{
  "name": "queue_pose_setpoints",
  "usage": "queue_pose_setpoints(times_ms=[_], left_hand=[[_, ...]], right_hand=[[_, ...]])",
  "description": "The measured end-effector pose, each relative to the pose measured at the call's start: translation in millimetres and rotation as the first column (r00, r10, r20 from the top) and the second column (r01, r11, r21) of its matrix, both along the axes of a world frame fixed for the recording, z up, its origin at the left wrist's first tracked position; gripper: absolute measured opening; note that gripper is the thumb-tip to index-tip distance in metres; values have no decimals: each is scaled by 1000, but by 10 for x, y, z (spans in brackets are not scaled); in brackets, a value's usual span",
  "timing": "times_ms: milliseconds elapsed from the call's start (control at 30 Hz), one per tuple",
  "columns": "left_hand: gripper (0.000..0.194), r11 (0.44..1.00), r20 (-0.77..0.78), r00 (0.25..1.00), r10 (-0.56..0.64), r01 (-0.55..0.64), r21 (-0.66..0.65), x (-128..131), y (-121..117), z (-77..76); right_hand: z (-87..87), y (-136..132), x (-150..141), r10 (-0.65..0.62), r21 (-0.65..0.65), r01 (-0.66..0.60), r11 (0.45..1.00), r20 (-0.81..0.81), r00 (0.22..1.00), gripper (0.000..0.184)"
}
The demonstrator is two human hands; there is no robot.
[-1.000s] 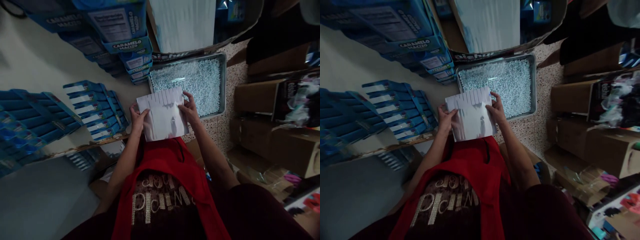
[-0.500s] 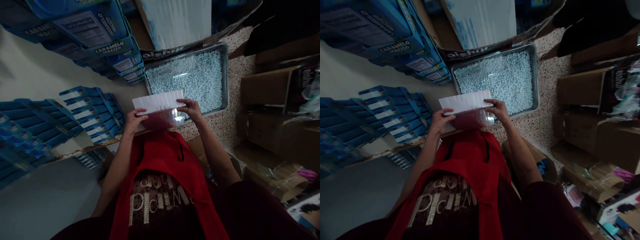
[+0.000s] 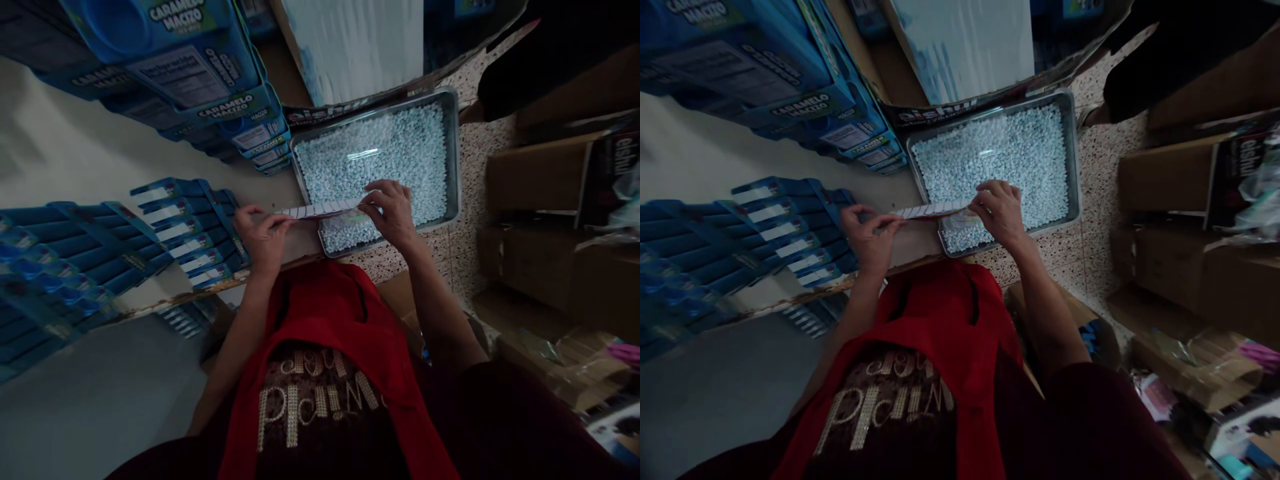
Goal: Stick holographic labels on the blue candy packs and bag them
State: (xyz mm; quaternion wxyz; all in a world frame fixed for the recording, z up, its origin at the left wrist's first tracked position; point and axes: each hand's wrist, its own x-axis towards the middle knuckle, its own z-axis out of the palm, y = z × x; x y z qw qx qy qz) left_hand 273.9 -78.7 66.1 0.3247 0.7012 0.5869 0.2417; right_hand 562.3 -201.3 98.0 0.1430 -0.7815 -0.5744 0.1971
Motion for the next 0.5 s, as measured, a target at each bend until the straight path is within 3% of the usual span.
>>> queue_pose_setpoints(times_ms=[67, 133, 233, 333, 433, 500], left_hand=[[14, 990, -21, 993, -114, 115, 86, -4, 93, 116], [11, 977, 23, 977, -214, 214, 28, -1, 186, 228], [9, 961, 50, 972, -230, 235, -147, 19, 296, 371], [8, 954, -110, 950, -292, 280, -110, 63, 360, 493], [28, 853, -207, 828, -520, 513, -92, 141, 386, 523], [19, 788, -108, 786, -609, 585, -191, 185, 392, 455]], right_hand=[[154, 114, 21, 136, -67, -138, 988, -32, 990, 20], [249, 268, -43, 245, -76, -249, 966, -62, 968, 26], [264, 539, -304, 354, -81, -360, 930, -74, 932, 27], [206, 761, -624, 426, -167, -433, 886, -78, 901, 25], [165, 854, -802, 472, -234, -477, 847, -79, 878, 23], [152, 843, -761, 401, -237, -417, 878, -114, 909, 20]])
